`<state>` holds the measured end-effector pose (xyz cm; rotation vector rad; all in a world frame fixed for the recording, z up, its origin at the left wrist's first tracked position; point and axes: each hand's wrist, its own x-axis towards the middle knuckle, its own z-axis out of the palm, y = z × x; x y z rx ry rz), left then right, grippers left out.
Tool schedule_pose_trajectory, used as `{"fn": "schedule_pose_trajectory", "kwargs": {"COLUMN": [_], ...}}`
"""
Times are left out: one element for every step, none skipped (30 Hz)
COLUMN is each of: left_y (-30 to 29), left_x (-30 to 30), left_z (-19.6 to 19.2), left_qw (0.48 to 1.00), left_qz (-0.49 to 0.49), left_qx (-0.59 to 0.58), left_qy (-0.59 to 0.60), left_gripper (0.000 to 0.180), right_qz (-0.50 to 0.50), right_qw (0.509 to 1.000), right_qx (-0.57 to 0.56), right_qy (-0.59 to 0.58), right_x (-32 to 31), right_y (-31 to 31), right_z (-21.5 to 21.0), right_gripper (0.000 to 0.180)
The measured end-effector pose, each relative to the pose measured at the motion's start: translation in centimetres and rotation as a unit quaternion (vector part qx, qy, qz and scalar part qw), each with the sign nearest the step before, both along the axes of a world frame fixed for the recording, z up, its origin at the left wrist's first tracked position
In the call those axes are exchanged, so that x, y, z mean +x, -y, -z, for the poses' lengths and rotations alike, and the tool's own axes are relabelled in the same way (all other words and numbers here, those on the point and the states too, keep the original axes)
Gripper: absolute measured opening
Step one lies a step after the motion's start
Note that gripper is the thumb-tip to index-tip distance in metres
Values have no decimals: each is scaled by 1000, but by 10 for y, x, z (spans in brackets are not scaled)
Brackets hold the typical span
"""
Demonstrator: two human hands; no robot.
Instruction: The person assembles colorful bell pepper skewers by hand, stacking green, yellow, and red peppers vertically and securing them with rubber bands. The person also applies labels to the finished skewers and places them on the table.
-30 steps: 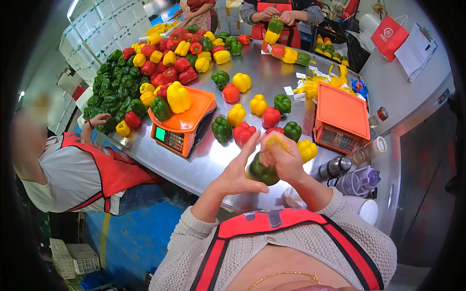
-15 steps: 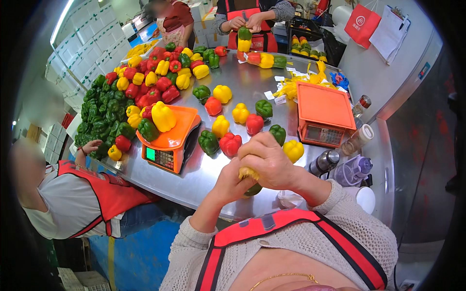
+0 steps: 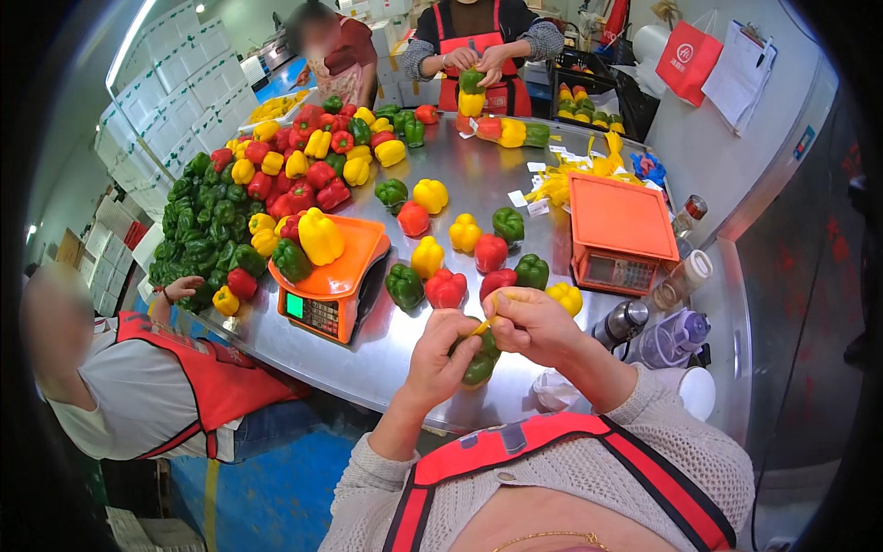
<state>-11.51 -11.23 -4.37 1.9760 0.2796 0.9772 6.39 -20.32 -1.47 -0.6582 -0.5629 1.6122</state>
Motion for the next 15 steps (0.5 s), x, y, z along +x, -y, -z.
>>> {"fn": "schedule_pose_trajectory", "kwargs": {"left_y": [0, 0, 2, 4, 5, 5, 5, 6, 6, 7, 7, 7, 7, 8, 9], "left_x": [3, 5, 6, 7, 9, 11, 11, 12, 12, 12, 12, 12, 13, 13, 14], "left_z": [1, 2, 0, -4, -6, -4, -5, -6, -7, -7, -7, -7, -6, -5, -3], "left_qw": [999, 998, 997, 997, 996, 993, 993, 993, 993, 994, 994, 994, 996, 997, 998], "left_qz": [-20, -40, -54, -69, -84, -92, -92, -92, -92, -90, -89, -87, -77, -68, -59], "left_qx": [27, 53, 46, 39, 32, 70, 70, 70, 70, 65, 61, 57, 46, 35, 24], "left_qy": [2, 4, -1, -6, -10, 7, -1, -10, -20, -21, -21, -20, -21, -21, -22], "left_gripper": [17, 15, 13, 11, 9, 8, 8, 8, 7, 7, 7, 7, 9, 10, 11], "right_qz": [15, 30, 47, 7, 68, 121, 168, 157, 187, 216, 244, 275, 254, 233, 210], "right_qw": [1000, 999, 998, 997, 973, 898, 773, 656, 610, 561, 510, 465, 468, 471, 474], "right_qx": [-3, -6, -8, 65, 128, 184, 229, 255, 291, 326, 359, 364, 357, 350, 343], "right_qy": [-9, -19, -26, -38, 177, 382, 567, 693, 713, 730, 743, 758, 767, 776, 783], "right_x": [-2, -5, -5, 1, -2, -12, -17, -15, -13, -11, -10, -10, -6, 1, 6], "right_y": [0, -1, -1, 0, 3, 6, 7, 4, 2, 0, -1, -3, -2, 0, 0], "right_z": [0, -4, -7, 2, 1, -7, -12, -9, -6, -3, -3, -5, -8, -10, -12], "right_gripper": [18, 17, 16, 21, 24, 29, 34, 46, 46, 47, 47, 46, 44, 42, 40]}}
